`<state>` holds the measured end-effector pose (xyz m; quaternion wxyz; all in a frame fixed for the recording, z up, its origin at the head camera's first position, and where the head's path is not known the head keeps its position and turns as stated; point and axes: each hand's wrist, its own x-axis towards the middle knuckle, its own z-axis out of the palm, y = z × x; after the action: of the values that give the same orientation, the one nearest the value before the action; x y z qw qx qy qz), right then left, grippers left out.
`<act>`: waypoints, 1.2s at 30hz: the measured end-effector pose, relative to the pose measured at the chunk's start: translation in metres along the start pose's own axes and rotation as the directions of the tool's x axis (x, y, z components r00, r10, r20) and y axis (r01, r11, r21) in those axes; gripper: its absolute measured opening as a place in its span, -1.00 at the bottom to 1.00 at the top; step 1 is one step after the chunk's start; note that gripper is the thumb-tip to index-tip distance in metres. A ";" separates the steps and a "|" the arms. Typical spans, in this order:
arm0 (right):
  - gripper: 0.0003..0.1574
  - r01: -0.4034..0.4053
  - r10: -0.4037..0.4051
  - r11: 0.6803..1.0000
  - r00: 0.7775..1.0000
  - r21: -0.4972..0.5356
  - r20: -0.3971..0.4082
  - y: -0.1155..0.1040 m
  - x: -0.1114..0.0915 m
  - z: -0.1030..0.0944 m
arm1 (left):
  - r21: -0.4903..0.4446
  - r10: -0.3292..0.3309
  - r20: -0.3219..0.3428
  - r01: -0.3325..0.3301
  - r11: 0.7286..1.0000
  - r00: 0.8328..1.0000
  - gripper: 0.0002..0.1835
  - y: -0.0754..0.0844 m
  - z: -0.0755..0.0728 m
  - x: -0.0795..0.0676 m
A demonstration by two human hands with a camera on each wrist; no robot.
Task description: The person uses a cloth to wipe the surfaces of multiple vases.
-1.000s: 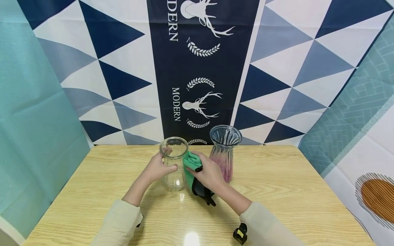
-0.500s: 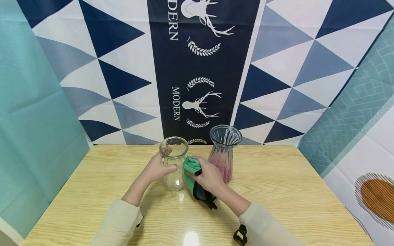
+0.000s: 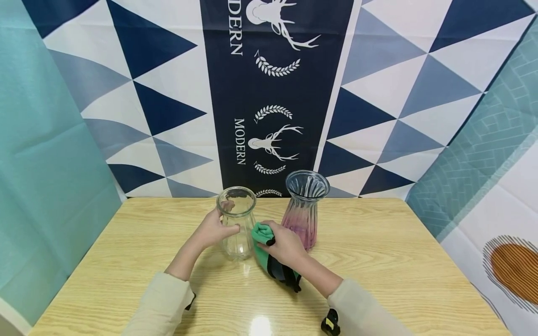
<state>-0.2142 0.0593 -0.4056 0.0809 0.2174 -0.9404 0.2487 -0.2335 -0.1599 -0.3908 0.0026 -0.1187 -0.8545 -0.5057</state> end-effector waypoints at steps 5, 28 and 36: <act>-0.31 0.034 -0.030 0.999 0.993 0.028 -0.118 -0.005 0.003 -0.006 | -0.002 0.010 0.000 -0.010 1.000 1.000 -0.25 -0.002 0.000 0.001; -0.31 -0.003 0.002 1.000 0.999 0.028 0.034 -0.004 0.003 -0.006 | -0.014 0.037 0.031 -0.037 0.999 0.999 -0.22 -0.001 -0.002 -0.002; -0.33 0.000 -0.001 1.000 0.996 0.007 0.086 0.002 0.000 -0.001 | 0.014 -0.011 -0.021 0.011 1.000 1.000 -0.08 0.001 0.003 -0.001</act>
<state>-0.2153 0.0616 -0.4058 0.0396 0.2285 -0.9420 0.2425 -0.2321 -0.1567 -0.3911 0.0094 -0.1086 -0.8587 -0.5007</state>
